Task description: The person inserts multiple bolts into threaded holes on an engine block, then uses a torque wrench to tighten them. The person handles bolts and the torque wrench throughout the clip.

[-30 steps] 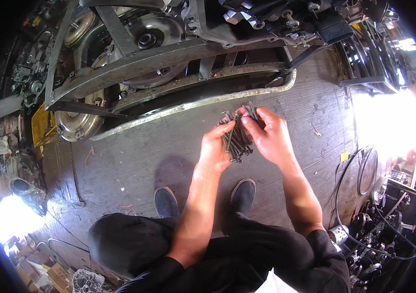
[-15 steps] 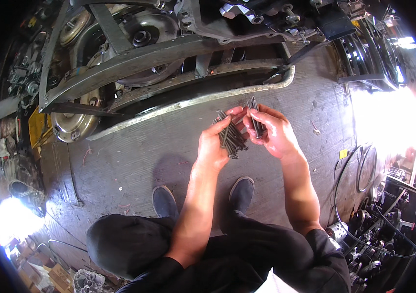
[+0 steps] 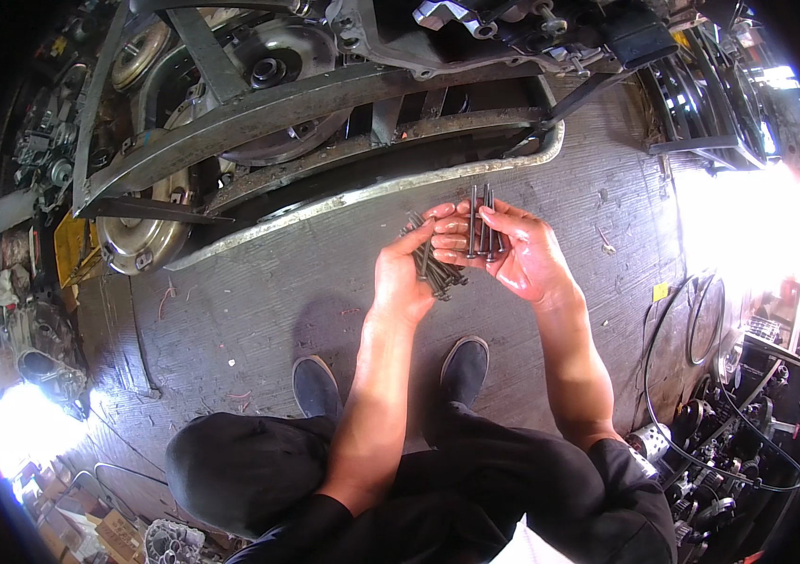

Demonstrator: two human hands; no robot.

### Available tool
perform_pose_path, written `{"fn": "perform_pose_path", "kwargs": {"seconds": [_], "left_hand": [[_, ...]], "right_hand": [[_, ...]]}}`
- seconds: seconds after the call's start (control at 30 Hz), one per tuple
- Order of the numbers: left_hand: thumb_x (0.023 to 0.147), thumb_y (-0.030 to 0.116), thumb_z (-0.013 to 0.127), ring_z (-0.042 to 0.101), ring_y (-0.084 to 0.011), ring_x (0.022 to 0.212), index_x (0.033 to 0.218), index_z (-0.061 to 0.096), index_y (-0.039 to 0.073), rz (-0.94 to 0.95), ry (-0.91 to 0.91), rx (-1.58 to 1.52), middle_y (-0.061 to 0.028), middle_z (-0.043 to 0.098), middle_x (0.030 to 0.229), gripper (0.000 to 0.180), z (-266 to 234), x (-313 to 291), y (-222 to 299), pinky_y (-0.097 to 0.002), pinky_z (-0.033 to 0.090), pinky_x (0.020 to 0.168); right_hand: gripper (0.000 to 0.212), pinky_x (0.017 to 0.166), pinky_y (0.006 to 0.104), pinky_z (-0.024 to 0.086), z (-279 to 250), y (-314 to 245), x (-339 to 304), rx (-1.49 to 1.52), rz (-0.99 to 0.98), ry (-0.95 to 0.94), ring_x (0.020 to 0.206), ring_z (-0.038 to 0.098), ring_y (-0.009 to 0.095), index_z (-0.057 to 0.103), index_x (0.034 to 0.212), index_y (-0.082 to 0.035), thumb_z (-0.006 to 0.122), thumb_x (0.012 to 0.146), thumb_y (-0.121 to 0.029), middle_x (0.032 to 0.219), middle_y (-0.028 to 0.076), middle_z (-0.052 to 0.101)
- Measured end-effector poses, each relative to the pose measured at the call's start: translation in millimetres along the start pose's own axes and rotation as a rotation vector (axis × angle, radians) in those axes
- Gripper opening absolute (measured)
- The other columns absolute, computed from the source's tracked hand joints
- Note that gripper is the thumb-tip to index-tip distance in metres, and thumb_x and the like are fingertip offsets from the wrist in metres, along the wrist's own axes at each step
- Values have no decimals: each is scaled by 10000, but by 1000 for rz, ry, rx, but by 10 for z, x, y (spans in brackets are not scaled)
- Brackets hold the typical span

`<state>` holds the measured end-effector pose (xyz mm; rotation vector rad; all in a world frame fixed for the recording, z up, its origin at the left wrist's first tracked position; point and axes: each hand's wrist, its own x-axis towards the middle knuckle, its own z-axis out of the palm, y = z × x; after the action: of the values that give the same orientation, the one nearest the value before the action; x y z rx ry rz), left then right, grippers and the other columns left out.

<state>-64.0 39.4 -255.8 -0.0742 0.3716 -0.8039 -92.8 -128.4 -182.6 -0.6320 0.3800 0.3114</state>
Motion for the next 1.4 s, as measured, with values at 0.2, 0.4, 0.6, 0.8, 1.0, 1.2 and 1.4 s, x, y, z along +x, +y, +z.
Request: {"fn": "perform_pose_path", "kwargs": {"seconds": [0.2,0.4,0.6,0.8,1.0,1.2,1.4], "left_hand": [[1059,109,483,558,-107,795,1312,547,-42,7,-10,69,-63,578,992,302,-46,-29,7,-227,497,656],[1070,155,465,660,-222,1039,1371,528,-32,85,75,282,-159,646,1239,360,92,-52,-20,-306,554,808],[1076,266,468,555,-341,1349,1429,495,-58,173,126,457,-254,534,1487,480,229,-75,-52,-497,441,1148],[1090,324,455,544,-352,1359,1417,503,-60,154,56,380,-264,535,1481,507,143,-17,-81,-484,433,1166],[1084,350,482,603,-323,1272,1408,534,-30,133,122,429,-228,590,1418,502,121,-32,-38,-479,495,1089],[1069,314,517,653,-275,1046,1394,526,-44,181,110,396,-177,641,1263,485,103,-12,-31,-395,566,906],[1077,246,489,536,-200,815,1304,505,-61,47,-54,124,-188,600,1210,382,15,3,26,-299,513,694]], "right_hand": [[322,984,558,591,-14,-3,-29,-46,34,-2,1109,705,416,575,1266,138,493,1054,-90,1231,312,673],[275,859,474,625,-30,8,-47,-163,3,75,934,737,312,629,1225,65,562,1035,-122,1078,209,722],[194,615,310,522,21,38,-86,-874,-49,275,661,629,143,695,1015,-24,772,922,-176,769,32,674],[328,629,349,535,96,328,46,-1484,-326,344,634,653,157,707,958,11,817,887,-291,729,102,686],[184,498,280,388,-19,240,102,-677,23,351,543,520,107,692,948,6,767,888,-150,644,26,581],[221,510,328,503,-98,55,38,-125,28,120,615,623,236,609,1119,-5,492,1037,-174,805,161,661],[233,914,569,628,-115,51,62,-51,-20,1,956,747,402,577,1214,49,487,1046,-86,1015,249,715]]}}
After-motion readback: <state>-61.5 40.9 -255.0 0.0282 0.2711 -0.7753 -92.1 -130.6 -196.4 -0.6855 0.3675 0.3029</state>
